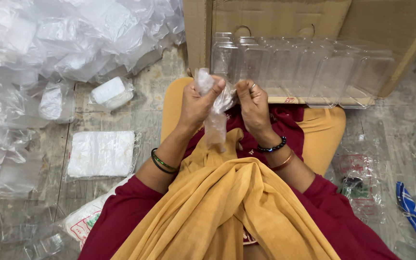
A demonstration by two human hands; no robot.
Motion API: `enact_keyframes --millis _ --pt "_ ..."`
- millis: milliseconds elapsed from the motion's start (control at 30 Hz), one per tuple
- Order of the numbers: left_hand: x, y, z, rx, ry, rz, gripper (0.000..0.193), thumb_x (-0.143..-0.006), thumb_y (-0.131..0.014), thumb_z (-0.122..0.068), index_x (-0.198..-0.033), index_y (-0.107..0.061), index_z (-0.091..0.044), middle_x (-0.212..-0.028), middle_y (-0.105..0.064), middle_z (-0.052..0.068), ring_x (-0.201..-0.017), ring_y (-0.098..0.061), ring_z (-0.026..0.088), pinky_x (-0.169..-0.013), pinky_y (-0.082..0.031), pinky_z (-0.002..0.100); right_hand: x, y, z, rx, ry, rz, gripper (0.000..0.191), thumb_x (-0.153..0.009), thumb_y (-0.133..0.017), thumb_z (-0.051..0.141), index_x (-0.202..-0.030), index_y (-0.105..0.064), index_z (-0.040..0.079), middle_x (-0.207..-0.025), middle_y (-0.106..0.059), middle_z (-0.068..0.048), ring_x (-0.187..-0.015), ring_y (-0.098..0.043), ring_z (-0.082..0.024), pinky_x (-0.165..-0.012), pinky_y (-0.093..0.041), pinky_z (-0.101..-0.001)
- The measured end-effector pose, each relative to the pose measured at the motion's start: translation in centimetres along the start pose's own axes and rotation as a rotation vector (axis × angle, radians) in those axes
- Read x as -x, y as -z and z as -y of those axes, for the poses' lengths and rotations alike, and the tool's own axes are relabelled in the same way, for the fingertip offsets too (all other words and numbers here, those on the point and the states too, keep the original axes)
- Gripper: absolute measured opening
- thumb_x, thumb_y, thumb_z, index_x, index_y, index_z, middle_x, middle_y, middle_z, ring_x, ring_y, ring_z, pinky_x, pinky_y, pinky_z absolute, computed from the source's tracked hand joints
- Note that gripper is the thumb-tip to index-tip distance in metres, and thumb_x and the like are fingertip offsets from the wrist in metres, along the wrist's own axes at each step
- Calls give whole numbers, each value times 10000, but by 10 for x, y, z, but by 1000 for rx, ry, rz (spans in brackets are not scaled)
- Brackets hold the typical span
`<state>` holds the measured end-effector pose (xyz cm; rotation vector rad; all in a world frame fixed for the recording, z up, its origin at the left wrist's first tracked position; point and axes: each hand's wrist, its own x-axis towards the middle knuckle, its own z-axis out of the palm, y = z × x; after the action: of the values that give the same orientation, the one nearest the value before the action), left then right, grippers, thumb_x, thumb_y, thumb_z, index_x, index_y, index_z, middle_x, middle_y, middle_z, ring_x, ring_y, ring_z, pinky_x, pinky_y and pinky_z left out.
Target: The person sits on the floor and wraps clear plastic containers in thin plastic bags one at a time, then places each wrapped container into a cardboard box in front of them. They occasionally reach to the side to grab more empty bags or wrapped bundles and continue bagging containers.
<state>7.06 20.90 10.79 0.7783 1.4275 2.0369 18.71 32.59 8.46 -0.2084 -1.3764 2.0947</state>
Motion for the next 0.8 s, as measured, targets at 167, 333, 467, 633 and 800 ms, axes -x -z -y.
enact_keyframes --millis 167,333,467,633,800 --pt "2 2 5 -149 -34 34 340 -1015 -701 -344 -825 -665 -64 -737 -628 -72 -669 -541 19 -577 -437 218 -1 10 12 160 2 98 168 -1089 -651 208 -1063 -639 42 -914 -605 28 -816 -518 -38 -740 -456 -205" --pt "4 0 16 -127 97 160 371 -1068 -621 -391 -920 -669 -54 -795 -621 -55 -713 -534 24 -602 -443 219 2 14 1 -222 -199 -3 141 -1090 -573 200 -1012 -605 87 -906 -656 -3 -731 -569 -46 -686 -503 -205" --pt "8 -3 20 270 421 249 257 -1057 -579 -308 -1025 -597 -54 -907 -694 42 -761 -693 113 -674 -604 302 15 33 -6 -637 -431 10 134 -1066 -580 207 -981 -605 107 -733 -634 -1 -450 -479 -8 -397 -372 -157" --pt "1 33 19 648 644 468 244 -1053 -563 -207 -1222 -622 -42 -1005 -687 94 -811 -693 140 -695 -587 288 36 98 36 -582 -326 63 139 -1127 -647 155 -1031 -597 67 -682 -590 14 -498 -478 -26 -485 -397 -180" --pt "-52 -9 88 322 598 644 289 -1047 -644 -108 -1317 -647 -7 -1031 -656 68 -819 -636 118 -694 -556 290 45 167 86 618 35 83 157 -1011 -704 78 -1126 -670 -23 -954 -731 -15 -863 -667 -88 -799 -550 -280"
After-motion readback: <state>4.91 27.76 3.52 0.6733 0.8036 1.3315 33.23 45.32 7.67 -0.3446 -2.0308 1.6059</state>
